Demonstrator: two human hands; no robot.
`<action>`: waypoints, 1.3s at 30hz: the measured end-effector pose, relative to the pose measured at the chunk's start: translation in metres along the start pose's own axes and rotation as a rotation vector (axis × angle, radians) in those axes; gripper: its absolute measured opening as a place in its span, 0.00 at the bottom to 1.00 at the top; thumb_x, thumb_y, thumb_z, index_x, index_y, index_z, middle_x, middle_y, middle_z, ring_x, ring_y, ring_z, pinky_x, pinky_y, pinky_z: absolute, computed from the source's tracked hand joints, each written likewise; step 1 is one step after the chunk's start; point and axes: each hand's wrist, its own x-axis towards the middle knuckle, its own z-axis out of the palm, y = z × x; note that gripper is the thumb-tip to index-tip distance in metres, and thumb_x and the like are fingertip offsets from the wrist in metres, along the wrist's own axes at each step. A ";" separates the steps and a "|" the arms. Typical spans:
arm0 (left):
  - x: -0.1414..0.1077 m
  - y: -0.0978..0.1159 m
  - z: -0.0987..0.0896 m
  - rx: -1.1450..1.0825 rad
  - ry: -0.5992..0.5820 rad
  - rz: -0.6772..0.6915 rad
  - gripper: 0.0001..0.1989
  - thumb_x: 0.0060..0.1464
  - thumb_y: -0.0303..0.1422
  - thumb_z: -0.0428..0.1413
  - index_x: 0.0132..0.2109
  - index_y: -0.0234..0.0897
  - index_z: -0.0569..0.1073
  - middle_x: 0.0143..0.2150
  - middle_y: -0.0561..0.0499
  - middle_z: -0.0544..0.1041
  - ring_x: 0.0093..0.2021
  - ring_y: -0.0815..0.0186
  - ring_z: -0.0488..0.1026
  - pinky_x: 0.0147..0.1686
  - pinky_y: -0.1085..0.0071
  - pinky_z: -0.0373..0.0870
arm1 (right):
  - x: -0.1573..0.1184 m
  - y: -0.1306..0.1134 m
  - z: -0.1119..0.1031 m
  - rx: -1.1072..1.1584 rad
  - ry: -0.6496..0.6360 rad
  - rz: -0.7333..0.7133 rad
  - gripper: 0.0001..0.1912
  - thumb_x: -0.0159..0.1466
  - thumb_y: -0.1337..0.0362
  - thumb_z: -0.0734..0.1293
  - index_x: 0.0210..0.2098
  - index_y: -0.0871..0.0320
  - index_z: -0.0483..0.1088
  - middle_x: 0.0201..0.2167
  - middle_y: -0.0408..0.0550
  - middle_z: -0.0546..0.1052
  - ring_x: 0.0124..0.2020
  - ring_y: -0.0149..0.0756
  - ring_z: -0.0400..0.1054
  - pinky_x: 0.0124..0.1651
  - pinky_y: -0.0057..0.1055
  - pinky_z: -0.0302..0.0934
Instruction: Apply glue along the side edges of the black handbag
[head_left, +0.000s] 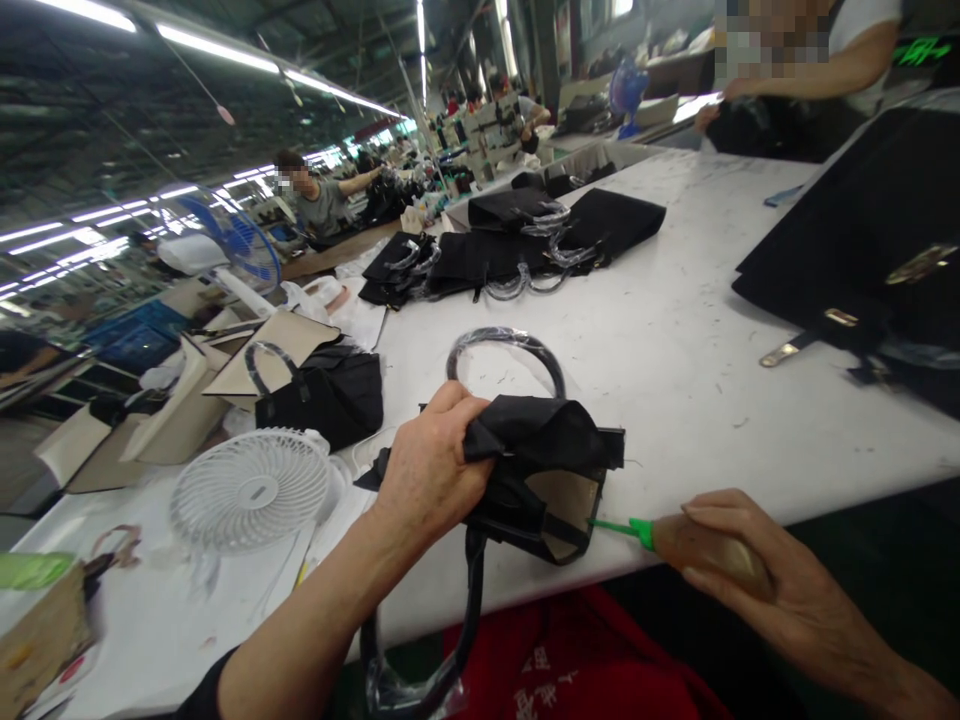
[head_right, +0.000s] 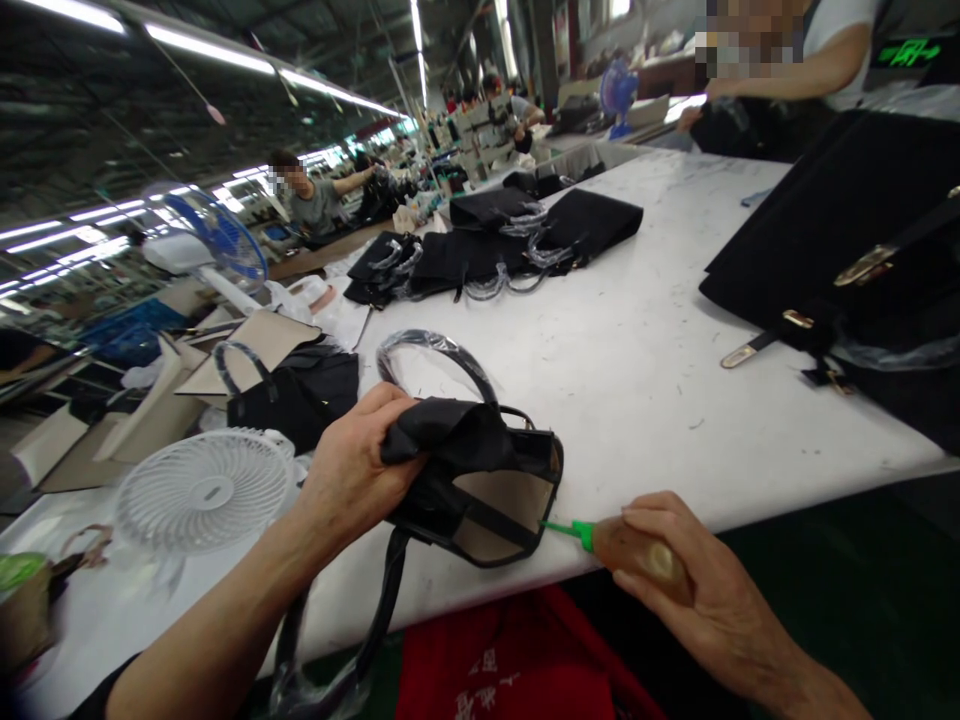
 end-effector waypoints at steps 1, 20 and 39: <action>-0.001 0.001 0.000 0.001 0.004 -0.003 0.07 0.52 0.26 0.55 0.38 0.39 0.74 0.37 0.53 0.69 0.36 0.66 0.71 0.35 0.72 0.66 | 0.000 -0.001 0.001 0.006 -0.042 -0.010 0.17 0.66 0.59 0.66 0.53 0.47 0.61 0.50 0.47 0.67 0.48 0.39 0.68 0.47 0.31 0.67; -0.048 0.003 -0.004 -0.075 -0.009 -0.089 0.03 0.55 0.30 0.55 0.37 0.40 0.74 0.38 0.53 0.71 0.36 0.67 0.72 0.35 0.72 0.66 | 0.001 -0.014 0.001 0.122 -0.087 0.197 0.15 0.65 0.55 0.67 0.49 0.48 0.62 0.43 0.42 0.72 0.41 0.38 0.70 0.40 0.29 0.67; -0.064 0.004 -0.001 -0.105 0.048 -0.024 0.07 0.51 0.23 0.57 0.36 0.39 0.73 0.36 0.56 0.70 0.34 0.71 0.71 0.32 0.76 0.64 | 0.000 -0.021 0.003 0.048 -0.045 0.160 0.14 0.66 0.55 0.66 0.49 0.48 0.62 0.42 0.42 0.71 0.39 0.35 0.70 0.38 0.27 0.67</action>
